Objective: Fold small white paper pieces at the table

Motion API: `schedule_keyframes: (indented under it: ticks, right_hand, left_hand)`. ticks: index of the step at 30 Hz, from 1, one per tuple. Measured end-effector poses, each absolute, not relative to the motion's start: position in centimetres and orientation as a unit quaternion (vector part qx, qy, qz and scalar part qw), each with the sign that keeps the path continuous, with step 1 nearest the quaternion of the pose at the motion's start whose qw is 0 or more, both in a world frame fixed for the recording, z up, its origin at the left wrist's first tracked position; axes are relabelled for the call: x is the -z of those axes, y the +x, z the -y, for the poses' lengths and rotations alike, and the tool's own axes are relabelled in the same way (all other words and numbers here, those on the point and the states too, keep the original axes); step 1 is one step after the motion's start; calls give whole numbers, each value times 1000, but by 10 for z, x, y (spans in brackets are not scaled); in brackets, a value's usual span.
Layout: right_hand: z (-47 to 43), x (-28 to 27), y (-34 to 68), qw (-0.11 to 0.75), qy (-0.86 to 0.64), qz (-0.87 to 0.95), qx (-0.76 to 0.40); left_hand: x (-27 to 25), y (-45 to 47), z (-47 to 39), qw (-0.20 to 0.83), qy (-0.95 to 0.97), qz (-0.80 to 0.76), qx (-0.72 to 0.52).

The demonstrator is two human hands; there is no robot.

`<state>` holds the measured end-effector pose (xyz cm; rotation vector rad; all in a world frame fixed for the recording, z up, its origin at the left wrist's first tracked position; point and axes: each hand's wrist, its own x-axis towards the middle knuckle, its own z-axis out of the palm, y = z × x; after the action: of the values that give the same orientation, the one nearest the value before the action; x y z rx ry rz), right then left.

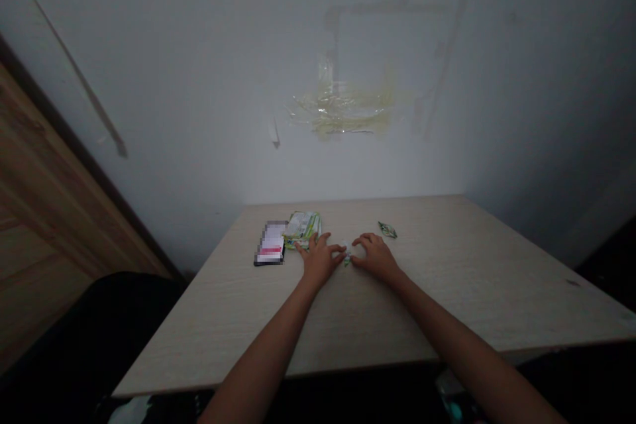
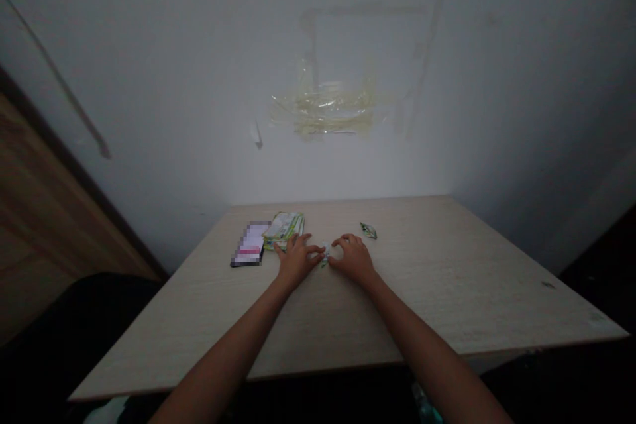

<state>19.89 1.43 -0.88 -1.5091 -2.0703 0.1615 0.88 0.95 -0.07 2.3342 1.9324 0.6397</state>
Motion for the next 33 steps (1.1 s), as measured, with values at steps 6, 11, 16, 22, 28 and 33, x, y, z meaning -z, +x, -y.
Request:
schedule_keyframes:
  ticks: [6, 11, 16, 22, 28, 33]
  right_hand:
    - [-15, 10, 197, 280, -564, 775, -54]
    - [-13, 9, 197, 275, -567, 775, -52]
    - [-10, 7, 195, 275, -570, 773, -52]
    - [-9, 8, 195, 270, -574, 772, -39]
    - [-9, 10, 195, 265, -572, 776, -33]
    - [-9, 11, 195, 258, -567, 782, -29]
  left_hand:
    - [0, 8, -12, 35, 751, -626, -208]
    - [-2, 8, -12, 48, 747, -630, -207]
    - [-2, 9, -12, 52, 746, -633, -200]
    - [-5, 9, -11, 61, 746, -632, -202]
    - [-8, 10, -10, 70, 744, -633, -202]
    - [-7, 10, -10, 59, 745, -635, -195]
